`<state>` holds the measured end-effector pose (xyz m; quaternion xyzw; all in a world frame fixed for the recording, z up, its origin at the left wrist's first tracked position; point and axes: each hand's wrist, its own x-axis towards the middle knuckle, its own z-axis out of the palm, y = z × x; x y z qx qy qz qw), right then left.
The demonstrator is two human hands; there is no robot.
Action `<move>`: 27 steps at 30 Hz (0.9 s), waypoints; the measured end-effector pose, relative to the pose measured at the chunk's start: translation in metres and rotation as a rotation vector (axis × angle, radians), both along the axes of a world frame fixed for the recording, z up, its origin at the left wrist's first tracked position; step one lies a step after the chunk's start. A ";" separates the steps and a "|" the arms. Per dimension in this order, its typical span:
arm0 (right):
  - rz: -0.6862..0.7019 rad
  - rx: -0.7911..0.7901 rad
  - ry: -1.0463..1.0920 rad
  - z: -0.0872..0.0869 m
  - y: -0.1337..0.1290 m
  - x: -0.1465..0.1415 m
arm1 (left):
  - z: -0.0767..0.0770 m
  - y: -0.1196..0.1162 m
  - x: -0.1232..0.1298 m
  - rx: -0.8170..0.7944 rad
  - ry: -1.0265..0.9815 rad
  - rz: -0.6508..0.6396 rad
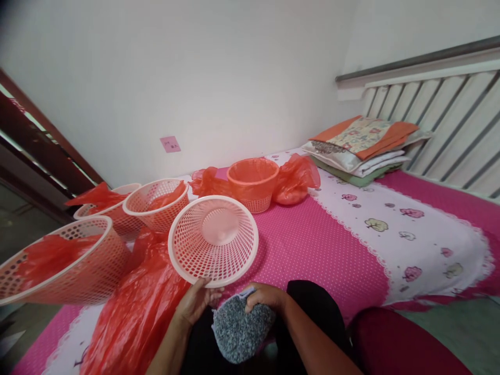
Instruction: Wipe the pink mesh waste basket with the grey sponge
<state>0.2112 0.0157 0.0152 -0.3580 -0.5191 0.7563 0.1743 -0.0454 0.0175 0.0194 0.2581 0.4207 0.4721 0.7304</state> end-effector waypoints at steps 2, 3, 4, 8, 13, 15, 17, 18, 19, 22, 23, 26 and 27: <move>0.016 0.024 -0.009 0.000 0.000 -0.001 | 0.002 -0.002 0.003 0.002 -0.017 0.029; 0.020 0.029 -0.007 0.001 0.001 -0.001 | 0.003 -0.003 0.004 0.003 -0.022 0.046; 0.022 0.033 -0.003 0.002 0.001 -0.002 | 0.003 -0.004 0.005 0.002 -0.023 0.059; 0.053 0.034 0.028 0.004 0.001 -0.004 | -0.002 -0.005 0.008 -0.033 -0.019 0.017; 0.061 0.055 0.013 0.004 0.000 -0.005 | -0.003 -0.005 0.010 -0.079 -0.032 -0.096; 0.060 0.053 0.028 0.005 -0.001 -0.004 | -0.001 -0.005 0.012 -0.082 -0.063 -0.187; 0.066 0.043 0.052 0.008 -0.002 -0.003 | 0.001 -0.006 0.013 -0.076 -0.085 -0.252; 0.069 0.036 0.073 0.010 -0.003 -0.002 | 0.002 -0.006 0.013 -0.072 -0.090 -0.264; 0.074 0.030 0.105 0.012 -0.004 -0.001 | 0.001 -0.007 0.014 -0.069 -0.091 -0.264; 0.100 0.010 0.228 0.018 -0.009 0.001 | 0.000 -0.008 0.015 -0.072 -0.086 -0.259; 0.099 0.001 0.271 0.020 -0.010 0.002 | -0.001 -0.009 0.015 -0.071 -0.071 -0.246; 0.034 -0.027 0.390 0.022 -0.015 0.003 | 0.000 -0.012 0.018 -0.039 0.006 -0.180; -0.007 -0.035 0.418 0.022 -0.017 0.004 | 0.001 -0.013 0.019 -0.022 0.023 -0.163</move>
